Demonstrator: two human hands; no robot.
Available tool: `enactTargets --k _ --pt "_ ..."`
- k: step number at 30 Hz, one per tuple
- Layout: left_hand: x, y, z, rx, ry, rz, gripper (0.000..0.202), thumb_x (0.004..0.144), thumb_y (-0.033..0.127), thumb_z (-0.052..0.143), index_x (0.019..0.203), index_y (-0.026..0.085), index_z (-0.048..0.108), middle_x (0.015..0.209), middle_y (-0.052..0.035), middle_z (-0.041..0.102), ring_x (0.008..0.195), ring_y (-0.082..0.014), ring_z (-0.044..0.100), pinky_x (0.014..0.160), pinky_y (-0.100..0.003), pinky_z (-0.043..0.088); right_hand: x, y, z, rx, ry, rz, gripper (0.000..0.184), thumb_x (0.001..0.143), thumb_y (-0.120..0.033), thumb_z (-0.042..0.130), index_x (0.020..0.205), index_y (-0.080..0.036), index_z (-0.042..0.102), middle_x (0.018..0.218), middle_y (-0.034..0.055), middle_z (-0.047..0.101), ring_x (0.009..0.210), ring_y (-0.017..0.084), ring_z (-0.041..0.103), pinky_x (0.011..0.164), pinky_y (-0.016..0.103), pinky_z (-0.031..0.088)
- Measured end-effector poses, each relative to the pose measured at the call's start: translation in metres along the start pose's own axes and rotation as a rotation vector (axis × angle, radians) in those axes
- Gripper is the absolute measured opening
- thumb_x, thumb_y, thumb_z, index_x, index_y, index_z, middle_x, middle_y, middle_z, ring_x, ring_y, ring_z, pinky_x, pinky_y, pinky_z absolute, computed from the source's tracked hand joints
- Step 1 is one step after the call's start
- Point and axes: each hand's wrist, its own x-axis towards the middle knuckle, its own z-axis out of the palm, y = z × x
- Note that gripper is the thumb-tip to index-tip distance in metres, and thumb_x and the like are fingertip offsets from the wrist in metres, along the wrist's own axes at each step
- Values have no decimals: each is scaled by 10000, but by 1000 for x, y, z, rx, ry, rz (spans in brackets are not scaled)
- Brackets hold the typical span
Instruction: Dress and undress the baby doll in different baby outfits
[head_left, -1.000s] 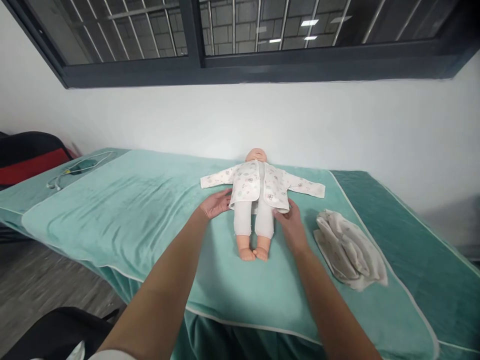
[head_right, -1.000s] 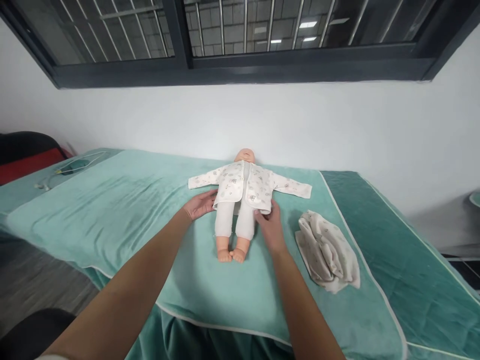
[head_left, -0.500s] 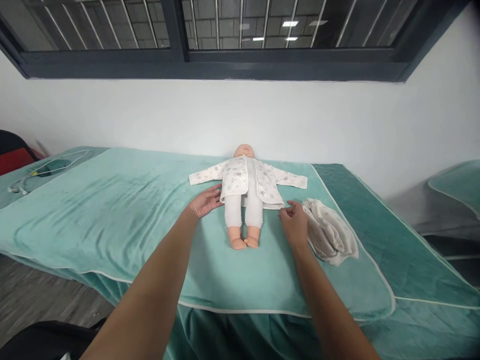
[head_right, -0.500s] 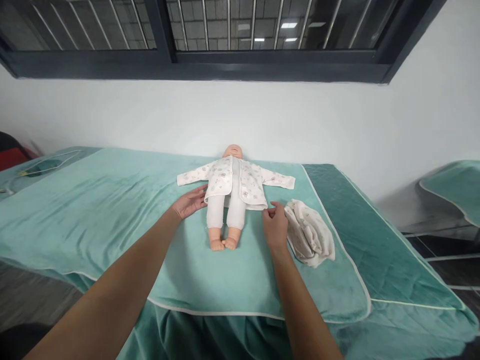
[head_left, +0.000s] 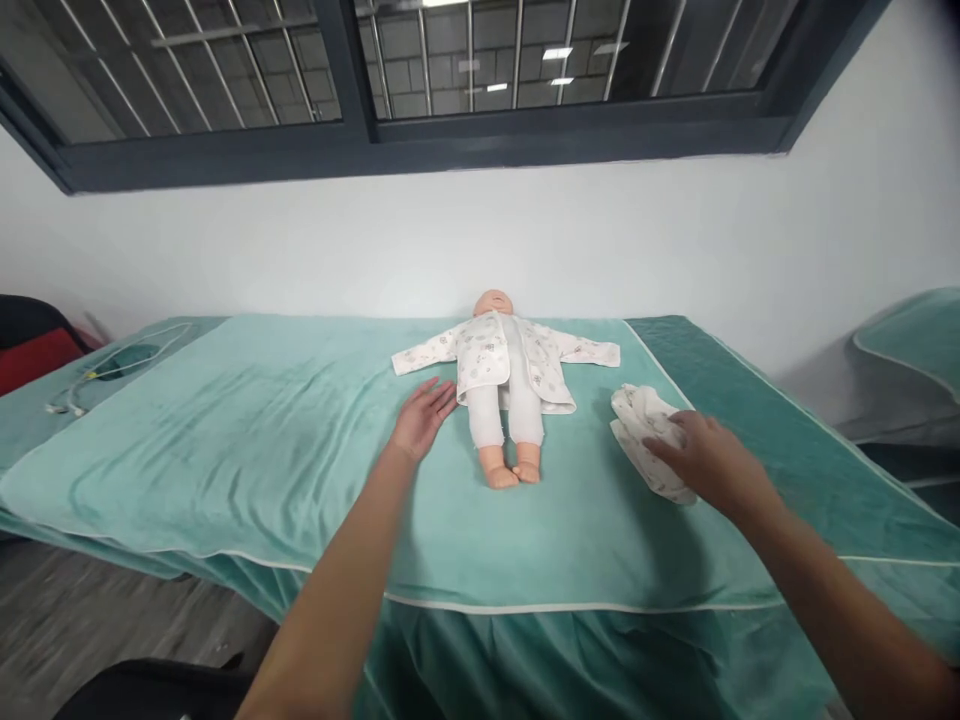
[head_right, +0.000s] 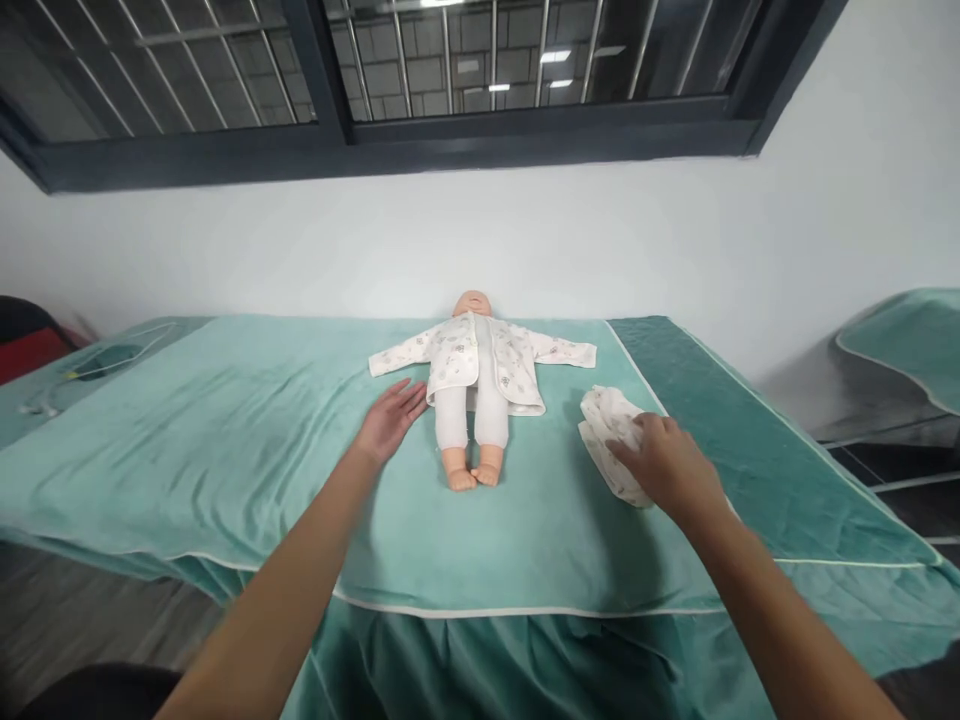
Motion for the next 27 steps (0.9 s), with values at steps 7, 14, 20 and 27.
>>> enactTargets --k 7,14,20,27 --pt "-73 3 -17 166 115 139 312 747 225 759 1020 144 631 1042 -109 722 1068 -236 671 1077 -474 455 0 -74 -20 296 -195 50 358 787 -444 632 1039 -214 523 968 76 663 822 244 627 689 320 415" --pt "-117 20 43 502 67 4 411 778 449 723 1078 181 640 1210 -123 668 1117 -273 632 970 -444 504 -12 -163 -53 1224 -355 -62 391 747 -440 740 992 -242 508 1006 3 595 870 180 585 738 290 446" --pt "-147 42 109 539 -160 130 576 811 481 690 1320 253 551 1298 -73 630 1113 -250 608 873 -327 507 -19 -203 -43 1543 -582 -204 334 775 -372 749 990 -239 530 986 5 591 882 159 579 739 279 454" --pt "-141 48 108 650 -217 260 260 885 367 612 1078 196 651 1014 -23 678 931 -168 588 797 -251 451 -13 -214 -48 1239 -382 -364 583 731 -274 753 1267 -334 531 1197 17 543 1029 182 558 895 337 464"
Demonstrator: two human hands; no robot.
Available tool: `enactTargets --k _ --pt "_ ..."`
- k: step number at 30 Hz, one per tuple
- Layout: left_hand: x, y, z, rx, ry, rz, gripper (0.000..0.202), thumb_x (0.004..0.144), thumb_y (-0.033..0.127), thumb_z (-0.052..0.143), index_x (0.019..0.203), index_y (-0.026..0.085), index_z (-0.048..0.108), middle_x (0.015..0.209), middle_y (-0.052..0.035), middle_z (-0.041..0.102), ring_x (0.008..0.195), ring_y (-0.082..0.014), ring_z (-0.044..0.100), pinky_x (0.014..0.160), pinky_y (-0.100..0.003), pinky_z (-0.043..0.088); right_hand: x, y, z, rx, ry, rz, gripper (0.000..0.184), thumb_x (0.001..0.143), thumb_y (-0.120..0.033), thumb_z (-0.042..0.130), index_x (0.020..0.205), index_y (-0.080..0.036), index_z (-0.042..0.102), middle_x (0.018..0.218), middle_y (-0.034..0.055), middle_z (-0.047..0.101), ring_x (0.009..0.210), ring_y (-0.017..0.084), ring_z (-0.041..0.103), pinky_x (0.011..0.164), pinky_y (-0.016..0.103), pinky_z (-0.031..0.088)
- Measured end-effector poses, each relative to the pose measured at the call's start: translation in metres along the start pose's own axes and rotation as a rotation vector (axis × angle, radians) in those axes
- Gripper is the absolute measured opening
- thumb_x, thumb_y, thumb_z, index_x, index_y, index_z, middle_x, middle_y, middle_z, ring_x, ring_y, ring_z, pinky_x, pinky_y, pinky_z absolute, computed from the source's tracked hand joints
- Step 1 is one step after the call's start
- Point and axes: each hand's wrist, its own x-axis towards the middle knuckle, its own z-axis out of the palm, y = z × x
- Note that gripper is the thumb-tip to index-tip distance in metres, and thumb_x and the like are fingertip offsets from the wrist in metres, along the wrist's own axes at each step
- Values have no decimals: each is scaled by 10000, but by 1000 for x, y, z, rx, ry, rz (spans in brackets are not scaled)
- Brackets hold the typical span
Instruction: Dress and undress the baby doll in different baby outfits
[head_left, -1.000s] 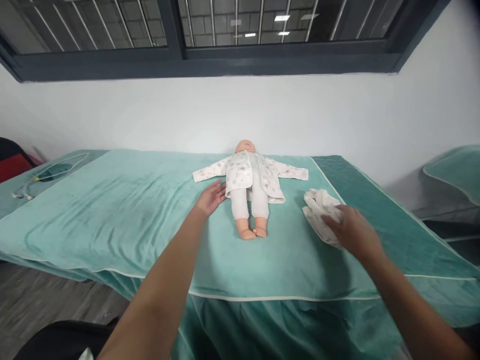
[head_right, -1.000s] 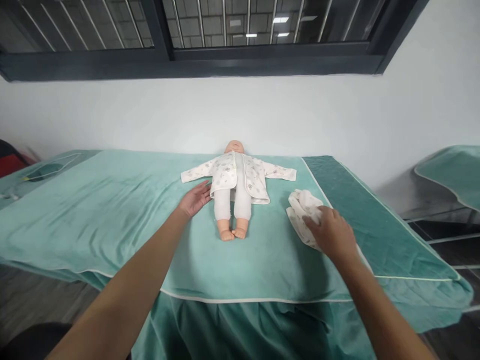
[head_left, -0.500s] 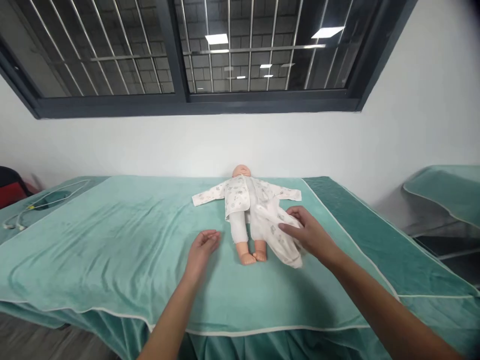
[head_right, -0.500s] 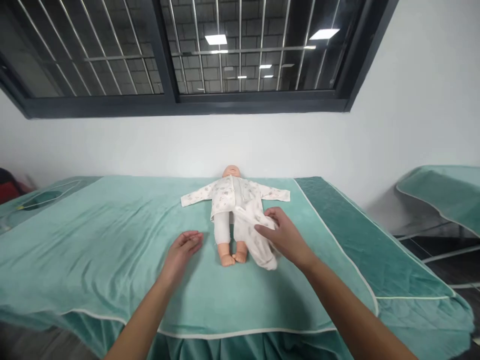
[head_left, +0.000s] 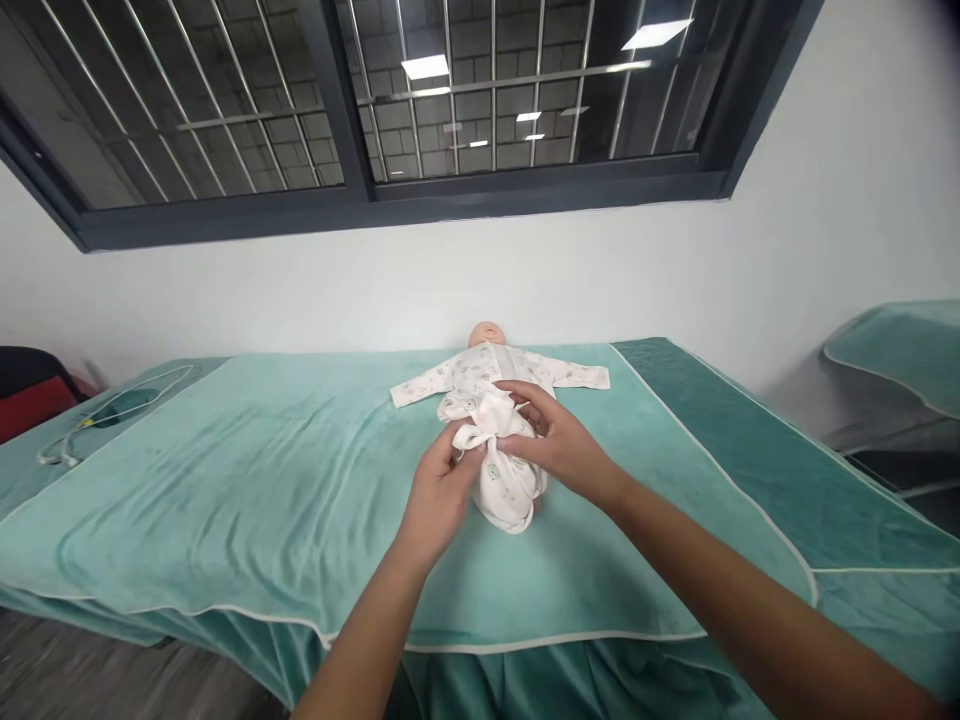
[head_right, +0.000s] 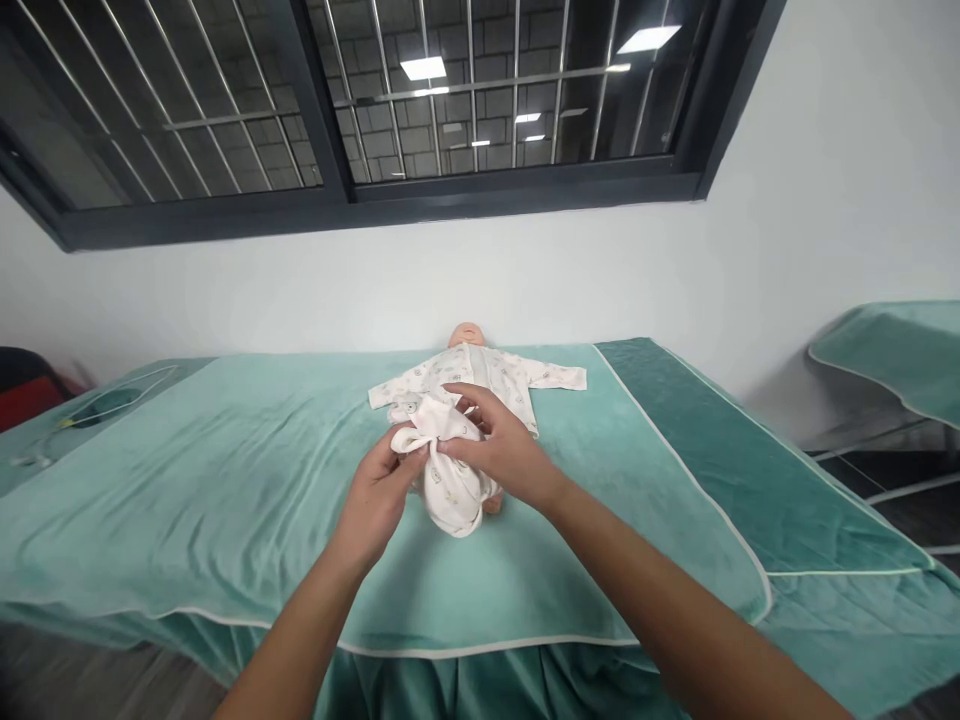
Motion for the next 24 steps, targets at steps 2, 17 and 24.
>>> enactTargets --k 2,17,24 --pt "0 6 -3 -30 -47 -16 203 858 325 643 1014 197 655 968 -11 673 899 -159 582 784 -243 445 2 -9 -4 -170 -33 -5 541 722 -259 752 1229 -318 572 1242 25 537 1079 201 547 934 356 456" --pt "12 44 18 -229 129 -32 387 818 430 693 1116 206 587 1069 -53 675 941 -203 649 789 -296 514 -16 -26 4 -695 -161 -566 415 788 -141 639 1175 -251 538 1517 105 355 1437 310 277 1142 528 321" --pt "15 48 9 -318 131 -6 462 756 282 742 1180 249 561 1090 -43 685 934 -212 670 767 -297 528 -9 -41 -8 -154 -29 -394 381 876 -400 650 1230 -307 544 1441 54 446 1377 239 390 1134 443 362"
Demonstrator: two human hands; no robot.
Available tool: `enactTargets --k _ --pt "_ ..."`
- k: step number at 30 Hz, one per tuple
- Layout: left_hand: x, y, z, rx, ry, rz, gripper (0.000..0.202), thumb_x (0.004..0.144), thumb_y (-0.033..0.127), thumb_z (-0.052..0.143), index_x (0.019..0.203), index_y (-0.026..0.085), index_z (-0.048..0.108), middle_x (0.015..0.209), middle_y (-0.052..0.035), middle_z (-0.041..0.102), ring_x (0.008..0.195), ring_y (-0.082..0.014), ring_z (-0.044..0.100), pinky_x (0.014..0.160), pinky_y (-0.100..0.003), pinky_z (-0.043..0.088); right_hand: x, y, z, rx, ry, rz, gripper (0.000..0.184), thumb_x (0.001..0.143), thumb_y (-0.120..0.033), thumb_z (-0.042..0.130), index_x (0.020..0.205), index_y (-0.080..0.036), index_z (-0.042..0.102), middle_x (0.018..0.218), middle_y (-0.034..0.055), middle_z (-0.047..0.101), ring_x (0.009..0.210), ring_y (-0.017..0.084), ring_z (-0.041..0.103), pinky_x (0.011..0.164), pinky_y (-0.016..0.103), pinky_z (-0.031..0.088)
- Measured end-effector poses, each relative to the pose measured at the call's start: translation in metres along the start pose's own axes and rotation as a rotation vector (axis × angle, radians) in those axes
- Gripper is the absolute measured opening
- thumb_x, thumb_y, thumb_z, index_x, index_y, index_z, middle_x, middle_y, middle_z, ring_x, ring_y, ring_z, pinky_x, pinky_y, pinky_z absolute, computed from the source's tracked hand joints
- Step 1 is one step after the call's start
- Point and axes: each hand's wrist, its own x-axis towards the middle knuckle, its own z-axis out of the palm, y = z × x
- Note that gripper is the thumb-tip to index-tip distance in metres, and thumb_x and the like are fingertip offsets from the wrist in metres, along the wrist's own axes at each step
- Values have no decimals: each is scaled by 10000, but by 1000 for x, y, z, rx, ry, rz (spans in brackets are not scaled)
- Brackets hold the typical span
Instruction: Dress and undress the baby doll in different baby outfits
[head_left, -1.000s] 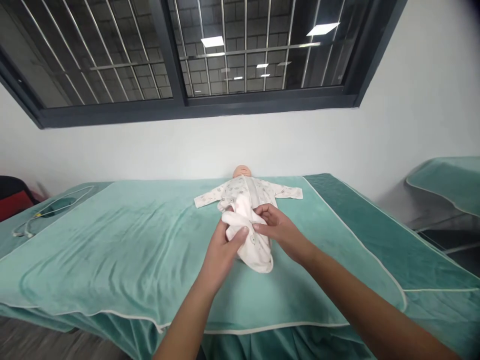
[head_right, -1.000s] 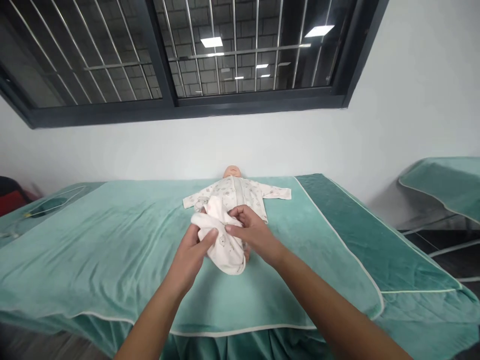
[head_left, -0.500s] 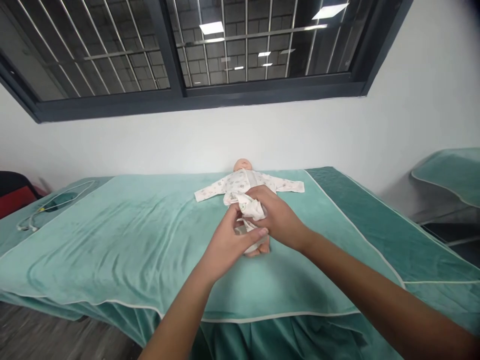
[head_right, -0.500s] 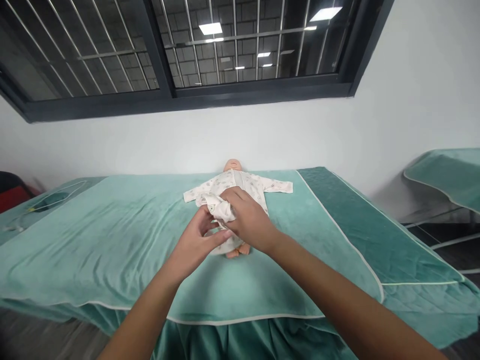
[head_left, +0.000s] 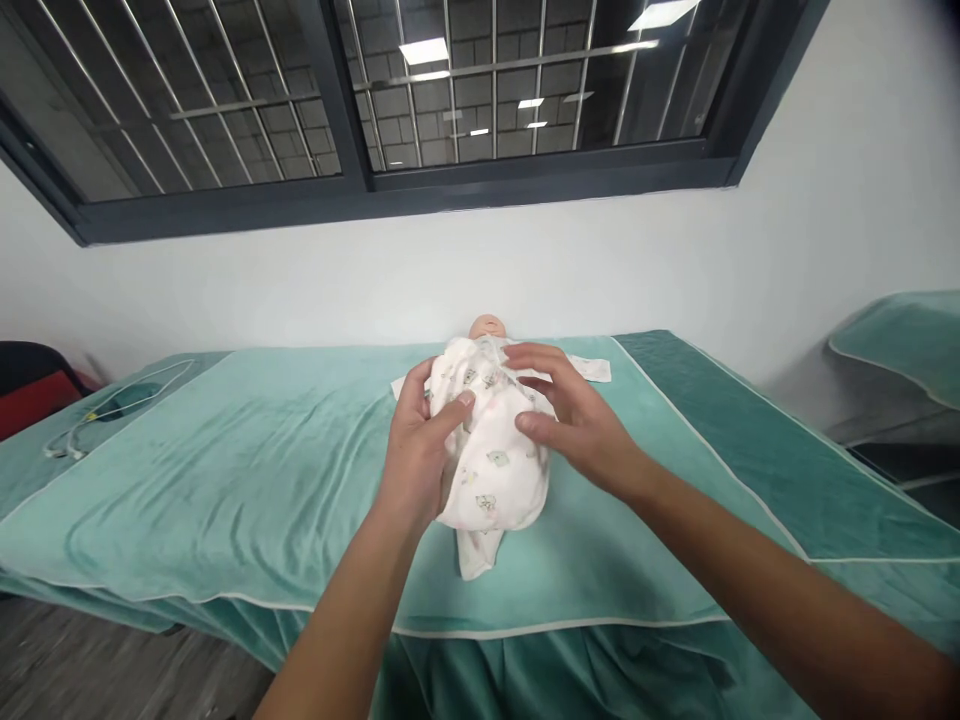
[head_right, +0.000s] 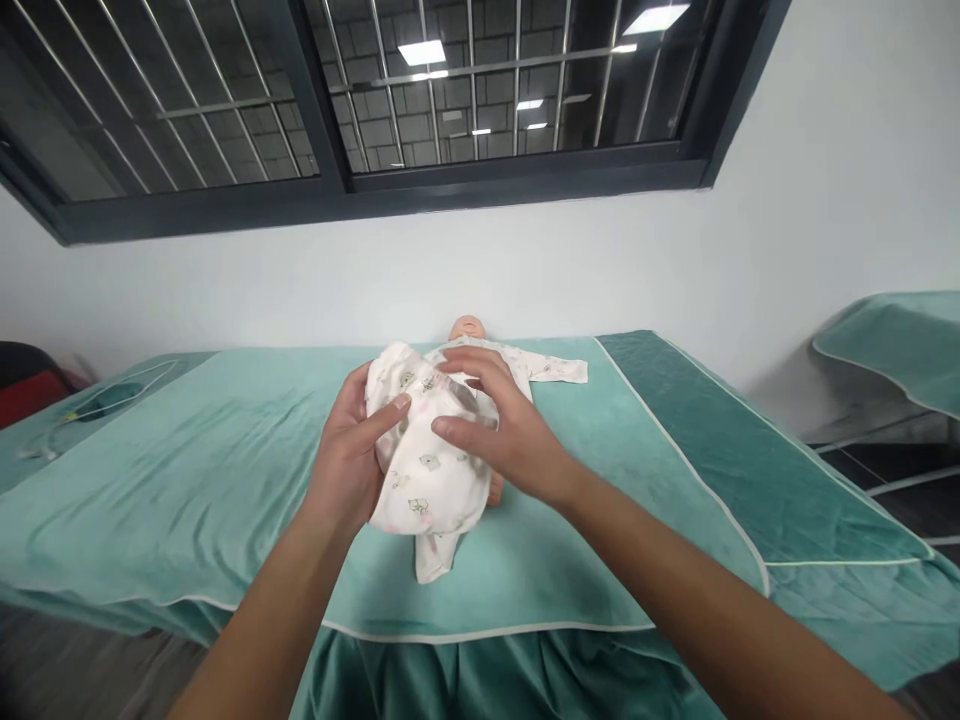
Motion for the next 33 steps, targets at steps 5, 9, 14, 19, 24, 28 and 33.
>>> enactTargets --k 5,9,14,19,24,28,33 --pt "-2 0 -3 29 -45 -19 285 723 244 734 994 234 646 975 -3 693 862 -185 659 730 -266 498 11 -2 1 7 51 236 285 833 -414 692 1056 -251 625 1149 40 628 1089 209 577 1000 402 451" --pt "-4 1 -6 8 28 -3 200 763 268 690 952 232 637 877 20 667 746 -135 615 642 -225 445 9 -6 5 -83 95 223 203 798 -353 723 935 -233 634 1039 27 629 1005 189 583 941 357 459" --pt "-4 4 -9 -6 49 8 165 782 287 659 924 221 609 804 26 624 726 -132 590 642 -221 440 6 -6 4 -86 -81 288 217 803 -392 707 879 -225 590 946 8 589 917 171 557 852 324 445" --pt "0 13 -12 133 134 129 280 752 280 707 1013 231 619 1033 -25 648 978 -200 616 788 -268 486 11 -6 3 -224 -101 274 157 827 -321 653 776 -211 554 846 -13 567 831 155 526 774 301 399" --pt "1 31 -6 379 -100 258 480 718 226 775 1180 264 652 1240 -54 623 1262 -264 506 1018 -327 413 21 -16 2 -164 6 220 133 837 -328 647 819 -209 590 844 -7 612 810 155 550 740 290 417" --pt "2 37 -1 509 -246 146 379 737 286 775 1105 235 696 1061 -51 675 1058 -238 597 886 -305 458 24 -23 4 -98 71 184 164 823 -367 679 836 -212 628 855 5 630 813 159 563 729 290 442" --pt "3 35 -3 492 -245 33 221 710 352 792 764 178 668 733 -3 631 724 -166 580 646 -245 438 22 -23 -1 61 119 265 292 795 -475 715 765 -205 609 734 -6 594 680 132 533 623 262 435"
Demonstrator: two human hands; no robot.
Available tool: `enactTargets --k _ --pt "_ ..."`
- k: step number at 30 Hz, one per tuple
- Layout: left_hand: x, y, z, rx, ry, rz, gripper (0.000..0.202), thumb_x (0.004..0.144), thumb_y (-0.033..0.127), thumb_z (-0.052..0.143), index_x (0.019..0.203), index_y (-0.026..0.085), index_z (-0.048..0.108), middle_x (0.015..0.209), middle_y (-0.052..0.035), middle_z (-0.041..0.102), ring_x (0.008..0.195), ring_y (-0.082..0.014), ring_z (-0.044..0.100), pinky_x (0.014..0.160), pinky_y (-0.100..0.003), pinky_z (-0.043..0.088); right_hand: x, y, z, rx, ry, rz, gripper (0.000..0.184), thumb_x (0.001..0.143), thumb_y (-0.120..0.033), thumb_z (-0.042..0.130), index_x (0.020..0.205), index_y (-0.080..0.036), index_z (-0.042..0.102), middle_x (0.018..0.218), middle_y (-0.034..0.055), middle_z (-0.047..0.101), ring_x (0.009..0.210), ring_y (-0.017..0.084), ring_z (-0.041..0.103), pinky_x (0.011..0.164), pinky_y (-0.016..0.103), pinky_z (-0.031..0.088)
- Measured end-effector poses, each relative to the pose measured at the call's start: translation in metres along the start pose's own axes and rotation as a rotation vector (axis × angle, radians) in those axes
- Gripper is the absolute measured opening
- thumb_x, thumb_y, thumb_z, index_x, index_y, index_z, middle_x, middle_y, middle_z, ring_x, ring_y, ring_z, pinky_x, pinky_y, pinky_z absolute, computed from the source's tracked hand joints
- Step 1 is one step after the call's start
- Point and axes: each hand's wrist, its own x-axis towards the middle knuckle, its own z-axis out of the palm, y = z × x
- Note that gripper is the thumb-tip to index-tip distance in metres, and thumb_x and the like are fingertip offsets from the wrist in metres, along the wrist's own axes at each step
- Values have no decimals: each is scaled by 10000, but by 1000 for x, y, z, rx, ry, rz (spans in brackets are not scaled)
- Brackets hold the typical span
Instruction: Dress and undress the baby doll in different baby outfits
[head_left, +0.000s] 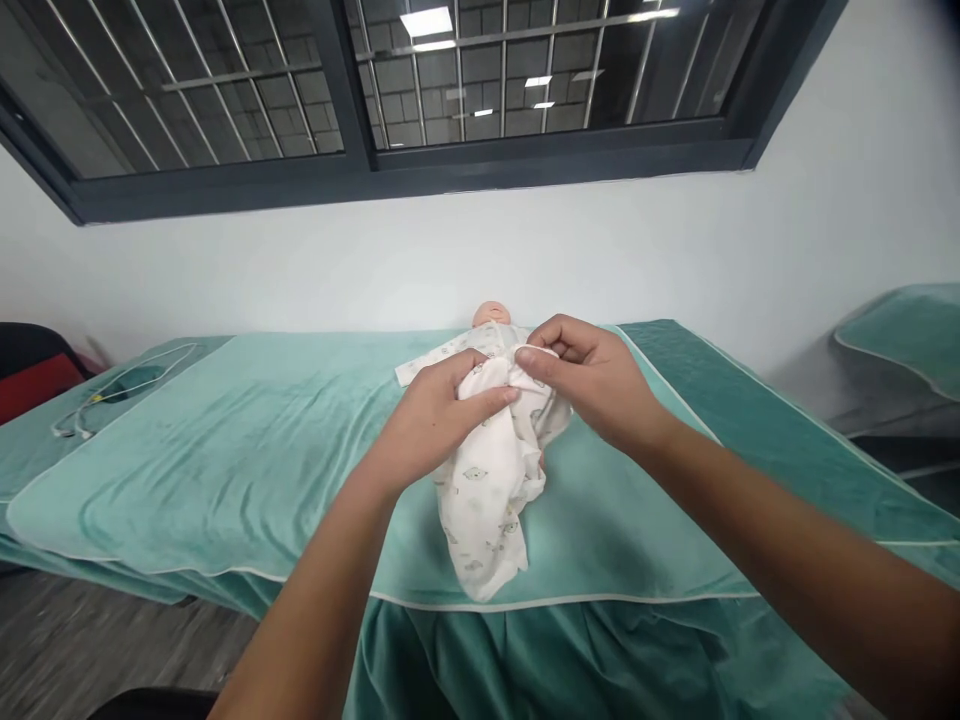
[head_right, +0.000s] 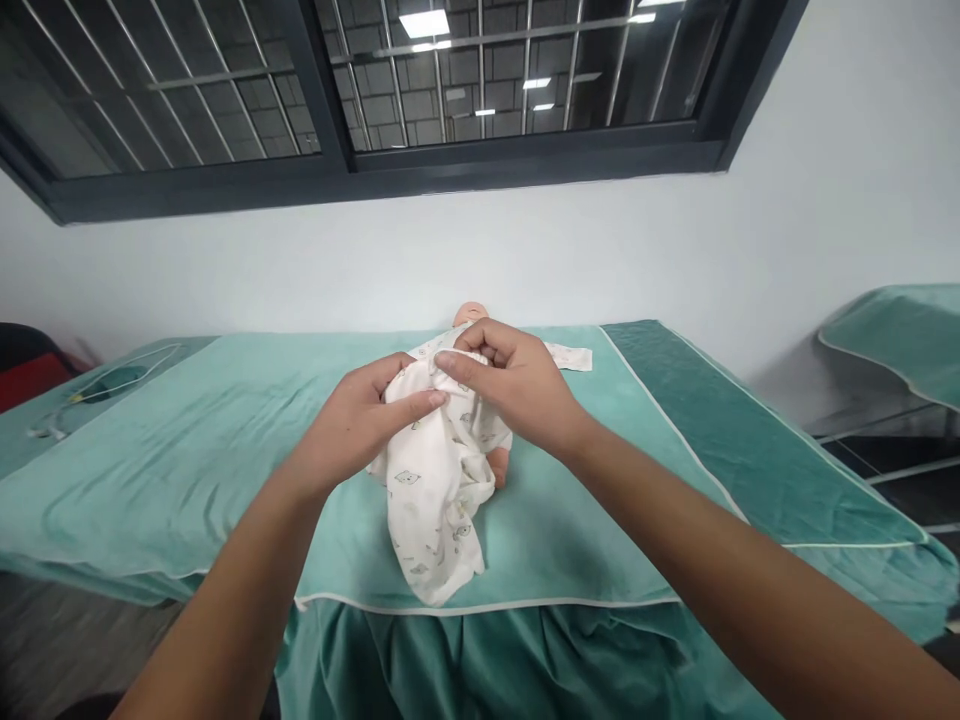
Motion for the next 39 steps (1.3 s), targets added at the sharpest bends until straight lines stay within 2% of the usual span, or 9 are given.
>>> enactTargets --k 6,11,14,20,23,27,31,36,39 --pt "10 -13 -1 -462 195 -61 265 726 356 780 829 195 597 727 24 620 649 -137 608 612 -238 476 -2 2 -2 19 -449 265 389 793 -567 690 821 -179 672 787 25 650 686 155 583 588 264 449" --pt "7 -23 13 -485 -132 -242 409 678 346 829 1013 168 676 848 -65 716 802 -246 690 731 -351 536 9 10 5 248 0 163 378 808 -570 680 779 -205 586 704 -14 583 629 126 540 587 253 444" --pt "5 -27 15 -393 -287 -345 370 678 331 832 969 140 708 839 -102 730 774 -259 693 685 -354 531 17 18 1 376 17 189 415 811 -623 648 800 -214 579 718 7 604 677 163 584 620 284 476" --pt "22 -38 6 -568 4 -218 372 709 275 776 1042 131 692 807 -66 724 699 -203 683 688 -309 532 9 26 -9 348 -288 275 445 776 -604 701 934 -191 658 848 38 684 755 175 638 650 279 498" --pt "26 -41 8 -666 -88 -303 426 739 358 728 1080 106 682 796 -91 725 719 -243 697 706 -351 549 0 25 -4 232 -534 398 393 728 -516 778 873 -164 680 771 40 692 648 158 624 583 267 479" --pt "18 -37 10 -694 -385 -506 588 784 569 635 1140 102 669 777 -126 717 678 -283 690 632 -388 533 1 24 4 294 -275 429 368 776 -526 718 893 -178 686 778 51 718 643 184 650 576 285 493" --pt "8 -31 5 -509 -337 -437 499 679 414 817 1070 135 682 755 -56 699 658 -194 650 621 -289 482 10 26 4 464 -1 351 354 768 -441 733 1004 -182 680 908 45 732 848 216 681 718 290 524" --pt "10 -39 1 -471 -342 -403 278 665 298 840 678 115 631 523 27 535 471 -73 465 512 -221 381 9 30 6 531 24 364 404 803 -489 698 1085 -202 670 961 50 734 921 230 682 783 312 538" --pt "16 -46 3 -633 -200 -326 194 755 291 759 808 123 678 612 -4 618 549 -114 567 598 -245 460 5 33 4 531 -75 388 434 813 -509 691 1114 -197 678 947 63 736 892 230 692 756 320 548"
